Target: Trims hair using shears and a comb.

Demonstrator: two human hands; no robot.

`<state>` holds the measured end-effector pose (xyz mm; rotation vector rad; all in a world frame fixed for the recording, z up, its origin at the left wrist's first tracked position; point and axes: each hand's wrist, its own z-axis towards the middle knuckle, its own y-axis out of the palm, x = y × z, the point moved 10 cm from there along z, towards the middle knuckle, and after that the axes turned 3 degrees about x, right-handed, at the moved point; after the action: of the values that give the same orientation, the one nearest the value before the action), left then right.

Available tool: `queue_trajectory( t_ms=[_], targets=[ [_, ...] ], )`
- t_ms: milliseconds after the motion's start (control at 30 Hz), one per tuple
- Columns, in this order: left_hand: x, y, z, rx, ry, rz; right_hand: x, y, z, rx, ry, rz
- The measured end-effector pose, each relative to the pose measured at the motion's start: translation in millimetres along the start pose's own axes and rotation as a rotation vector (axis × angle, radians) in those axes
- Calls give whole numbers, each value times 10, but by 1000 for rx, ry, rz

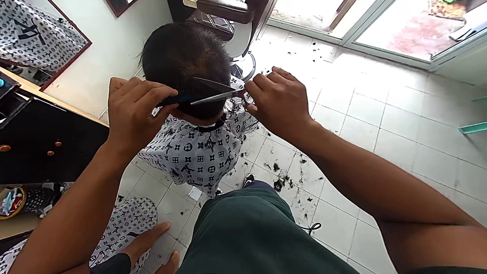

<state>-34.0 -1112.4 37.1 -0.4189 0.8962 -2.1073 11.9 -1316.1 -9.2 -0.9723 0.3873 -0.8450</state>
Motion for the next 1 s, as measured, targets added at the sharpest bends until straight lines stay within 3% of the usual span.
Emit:
queue_trajectory(
  t_ms=[100, 233, 300, 367, 467, 633, 733, 933, 1000],
  targets=[
    [-75, -93, 41, 60, -91, -47, 9, -4, -2, 2, 57, 135],
    [-355, -122, -49, 96, -376, -181, 404, -2, -270, -4, 267, 345],
    [-206, 150, -151, -153, -345, -176, 643, 62, -413, -31, 378, 356],
    [20, 519, -354, -373, -182, -160, 803, 143, -497, -77, 439, 328],
    [141, 709, -539, -406, -110, -99, 845, 277, -492, -113, 374, 276],
    [122, 390, -204, -224, -241, -10, 688, 437, -370, -31, 100, 164],
    [201, 259, -71, -140, -219, 53, 555, 501, -246, -38, 7, 143],
    [358, 158, -13, -32, -148, 116, 339, 410, -93, 62, -60, 245],
    [373, 209, -50, -94, -115, 101, 472, 382, -145, 37, -9, 336]
  ],
)
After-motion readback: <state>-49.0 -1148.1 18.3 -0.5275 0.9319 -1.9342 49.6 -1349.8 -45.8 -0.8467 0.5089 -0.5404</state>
